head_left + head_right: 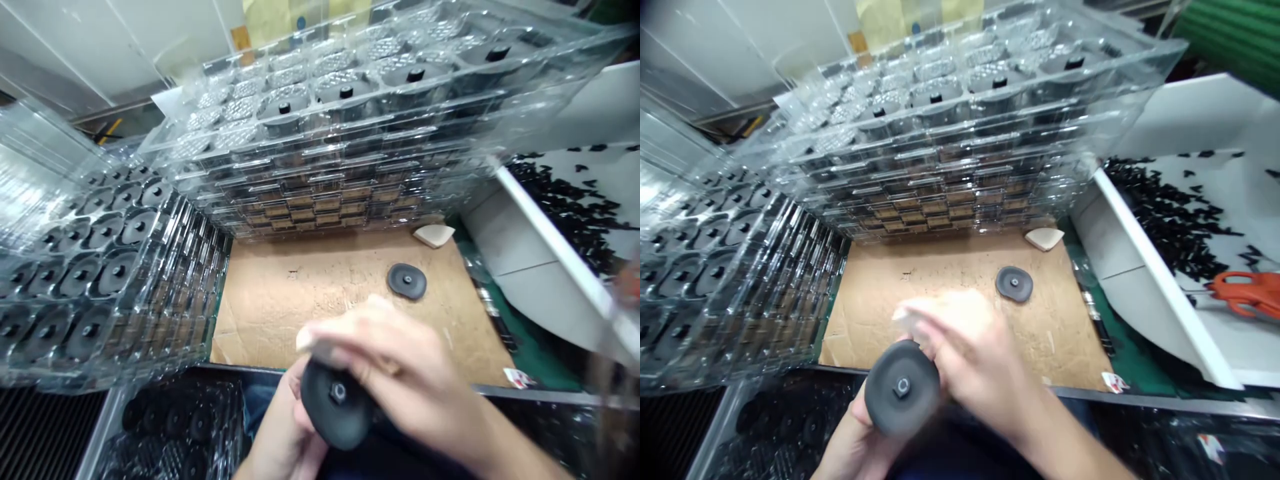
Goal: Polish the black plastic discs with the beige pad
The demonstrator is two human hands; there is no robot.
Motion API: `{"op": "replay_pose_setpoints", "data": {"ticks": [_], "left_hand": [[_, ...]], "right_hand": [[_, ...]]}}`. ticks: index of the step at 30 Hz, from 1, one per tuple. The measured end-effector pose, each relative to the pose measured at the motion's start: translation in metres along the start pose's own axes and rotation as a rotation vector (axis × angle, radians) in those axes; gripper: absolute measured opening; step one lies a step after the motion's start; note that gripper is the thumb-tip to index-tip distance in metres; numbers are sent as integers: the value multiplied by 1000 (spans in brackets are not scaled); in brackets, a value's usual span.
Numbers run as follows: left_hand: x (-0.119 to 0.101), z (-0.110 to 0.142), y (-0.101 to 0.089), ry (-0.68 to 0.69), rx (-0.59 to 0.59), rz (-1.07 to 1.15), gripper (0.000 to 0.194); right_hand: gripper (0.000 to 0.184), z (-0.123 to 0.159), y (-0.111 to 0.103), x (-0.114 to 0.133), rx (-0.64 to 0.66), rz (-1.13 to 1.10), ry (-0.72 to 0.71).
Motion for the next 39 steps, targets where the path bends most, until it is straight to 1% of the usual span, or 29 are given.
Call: {"op": "replay_pose_setpoints", "data": {"ticks": [2, 3, 4, 5, 7, 9, 11, 12, 14, 15, 16, 17, 18, 19, 20, 22, 23, 24, 26, 27, 28, 29, 31, 32, 33, 34, 36, 37, 39], "left_hand": [[-3, -2, 1, -2, -14, 55, 45], [-4, -2, 0, -3, -23, 79, 47], [-5, -3, -1, -4, -33, 95, 50], [-5, -3, -3, -3, -43, 99, 53], [-5, -4, -7, -4, -66, 102, 54], [-4, -5, -9, -5, -90, 99, 54], [-4, -5, -6, 4, -110, 83, 55], [-4, -4, -4, 11, -119, 72, 55], [-5, -4, 2, 26, -144, 45, 51], [-5, -3, 5, 35, -148, 37, 50], [-5, -3, 7, 39, -145, 33, 49], [-4, -3, 8, 47, -147, 25, 49], [-4, -2, 7, 58, -156, 15, 49], [-3, -2, 6, 71, -171, 3, 49], [-2, -2, 4, 83, -192, -13, 50], [-1, -2, -3, 100, -251, -42, 47], [0, -2, -5, 107, -250, -43, 46], [1, -3, -7, 108, -216, -39, 45], [2, -6, -9, 115, -111, -40, 44], [2, -7, -9, 120, -68, -37, 43], [2, -8, -10, 120, -46, -35, 41], [2, -8, -10, 115, -54, -34, 38], [2, -7, -11, 106, -106, -18, 32], [3, -7, -11, 101, -113, -5, 33], [4, -7, -11, 100, -105, 9, 34], [5, -7, -12, 108, -92, 36, 35], [8, -11, -15, 110, -89, 131, 32], [9, -13, -17, 103, -106, 178, 27], [9, -18, -23, 87, -163, 259, 20]], "right_hand": [[22, 11, -3, -23, -36, 27, 264], [22, 20, -1, -35, -44, 40, 374], [22, 30, 4, -45, -27, 46, 442], [23, 41, 11, -54, 10, 42, 474], [22, 61, 26, -65, 74, 23, 459], [23, 73, 34, -67, 111, 8, 433], [23, 72, 28, -60, 103, 9, 450], [22, 66, 21, -53, 62, 23, 469], [22, 51, 1, -34, -66, 57, 479], [22, 42, -8, -22, -155, 75, 428], [25, 33, -14, -12, -166, 60, 342], [29, 26, -18, -3, -113, 24, 211], [32, 21, -20, 4, -59, -6, 111], [34, 18, -20, 7, 19, -18, 53], [35, 17, -19, 8, 87, 1, 37], [35, 18, -16, 6, 135, 87, 93], [35, 19, -15, 5, 129, 116, 121], [35, 20, -14, 4, 100, 109, 126], [36, 21, -14, 6, 4, 28, 94], [36, 22, -14, 7, -5, -3, 92], [35, 22, -15, 8, 25, -6, 102], [35, 22, -16, 9, 71, 19, 115], [32, 22, -18, 9, 166, 85, 159], [31, 21, -18, 9, 166, 89, 158], [30, 20, -17, 7, 129, 60, 135], [29, 18, -15, 4, 84, 7, 125], [27, 16, -8, -10, 51, -113, 180], [25, 17, -3, -20, 68, -149, 235], [22, 27, 5, -46, 122, -146, 373]]}}
Point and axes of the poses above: each hand's wrist, its own z-axis away from the middle knuckle, its own y-axis out of the palm, x = y × z, the point moved 1 cm from there along -z, towards the middle knuckle, and after that the axes turned 2 degrees about z, right-handed, at the moved point
